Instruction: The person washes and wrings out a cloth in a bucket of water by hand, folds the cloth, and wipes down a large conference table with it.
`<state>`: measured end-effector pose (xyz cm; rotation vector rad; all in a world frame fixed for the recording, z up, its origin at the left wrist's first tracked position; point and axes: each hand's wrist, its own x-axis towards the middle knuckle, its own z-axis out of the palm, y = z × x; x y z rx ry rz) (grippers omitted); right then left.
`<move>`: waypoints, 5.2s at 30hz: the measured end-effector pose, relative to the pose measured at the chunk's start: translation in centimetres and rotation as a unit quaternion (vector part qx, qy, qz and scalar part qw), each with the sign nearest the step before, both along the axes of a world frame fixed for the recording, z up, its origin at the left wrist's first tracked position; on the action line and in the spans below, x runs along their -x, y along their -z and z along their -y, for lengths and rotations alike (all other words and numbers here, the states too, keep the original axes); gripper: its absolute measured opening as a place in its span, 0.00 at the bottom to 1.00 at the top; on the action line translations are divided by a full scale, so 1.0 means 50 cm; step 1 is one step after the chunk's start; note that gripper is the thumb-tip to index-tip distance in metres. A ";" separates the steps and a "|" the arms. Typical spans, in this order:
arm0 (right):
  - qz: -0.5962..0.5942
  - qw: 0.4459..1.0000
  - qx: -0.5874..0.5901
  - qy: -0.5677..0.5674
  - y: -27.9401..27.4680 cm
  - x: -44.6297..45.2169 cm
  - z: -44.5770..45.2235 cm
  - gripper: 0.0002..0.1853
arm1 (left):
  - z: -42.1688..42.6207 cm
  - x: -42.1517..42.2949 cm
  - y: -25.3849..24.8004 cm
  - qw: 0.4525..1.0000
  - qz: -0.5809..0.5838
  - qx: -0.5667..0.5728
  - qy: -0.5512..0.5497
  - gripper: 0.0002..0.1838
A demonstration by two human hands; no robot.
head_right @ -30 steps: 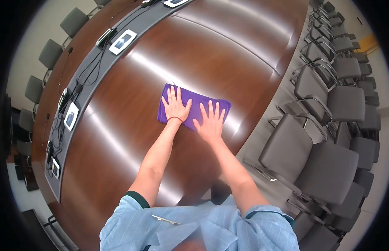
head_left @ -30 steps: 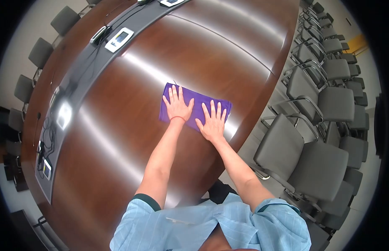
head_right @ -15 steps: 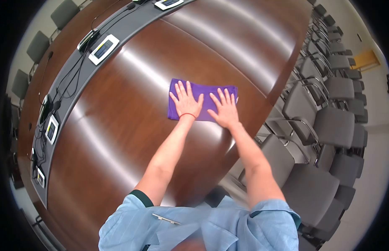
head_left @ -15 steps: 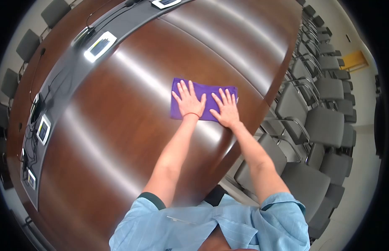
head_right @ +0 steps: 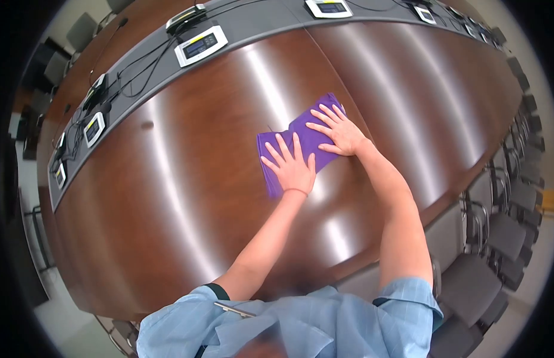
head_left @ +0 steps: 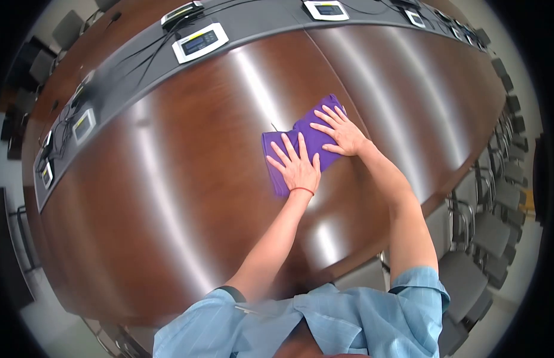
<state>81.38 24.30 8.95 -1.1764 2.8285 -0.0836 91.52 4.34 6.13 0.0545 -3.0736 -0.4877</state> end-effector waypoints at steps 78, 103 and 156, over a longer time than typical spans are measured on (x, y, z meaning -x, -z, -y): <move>0.078 0.993 0.003 -0.087 -0.022 -0.392 0.340 0.42 | 0.263 -0.521 -0.089 0.990 0.083 -0.049 -0.105 0.44; -0.098 0.937 0.108 -0.319 0.065 0.109 2.017 0.34 | 1.634 -0.132 0.010 0.895 -0.048 0.161 -0.414 0.40; -0.031 0.958 0.021 0.283 -0.034 -0.610 -0.054 0.38 | -0.012 -0.461 -0.047 0.966 0.022 -0.096 0.240 0.42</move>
